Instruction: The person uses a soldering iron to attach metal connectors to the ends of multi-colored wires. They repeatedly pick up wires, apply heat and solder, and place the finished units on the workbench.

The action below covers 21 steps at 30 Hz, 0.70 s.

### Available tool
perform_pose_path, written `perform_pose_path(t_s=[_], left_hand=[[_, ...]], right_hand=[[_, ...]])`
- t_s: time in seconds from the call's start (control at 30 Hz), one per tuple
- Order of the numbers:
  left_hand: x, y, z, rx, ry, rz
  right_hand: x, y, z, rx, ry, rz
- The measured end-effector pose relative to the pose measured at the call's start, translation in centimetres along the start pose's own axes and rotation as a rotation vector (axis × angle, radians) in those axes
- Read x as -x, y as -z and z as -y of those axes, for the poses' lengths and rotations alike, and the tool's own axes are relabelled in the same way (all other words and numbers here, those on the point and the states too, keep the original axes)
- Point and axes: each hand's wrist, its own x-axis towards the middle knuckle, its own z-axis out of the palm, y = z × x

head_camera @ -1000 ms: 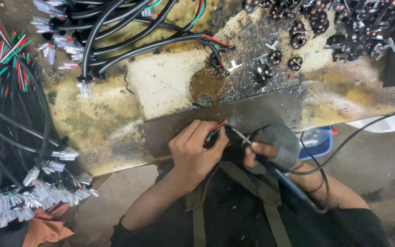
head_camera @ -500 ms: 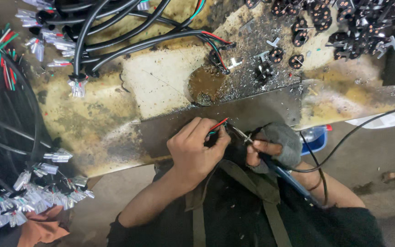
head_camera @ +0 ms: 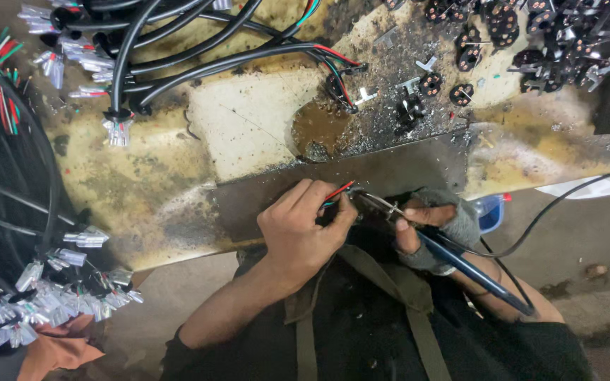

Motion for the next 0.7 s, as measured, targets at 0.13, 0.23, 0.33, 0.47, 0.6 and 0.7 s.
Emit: perform_pose_path(t_s=[0.13,0.23,0.33,0.47,0.6,0.7], left_hand=[[-0.1,0.1,-0.3,-0.004,-0.036,-0.024],[-0.1,0.1,-0.4,-0.005,-0.021,-0.028],[0.0,0.1,-0.3,0.004,-0.030,-0.022],[0.0,0.1,-0.2,-0.048,-0.039,0.003],[-0.1,0.2,-0.5,-0.057,-0.042,0.011],[-0.3,0.2,-0.6,-0.053,-0.031,0.027]], right_hand=[[-0.6,-0.4,-0.5,0.214,0.442,0.199],[-0.8,-1.2,-0.8,0.120,0.820,-0.158],[-1.2,-1.8,-0.5,0.126,0.866,-0.143],[-1.8,-1.8,1.1,0.236,0.891,-0.150],[-2.3,-0.8,3.6,0.070,0.507,0.153],[-3.5,-1.7,4.1,0.035,0.567,-0.138]])
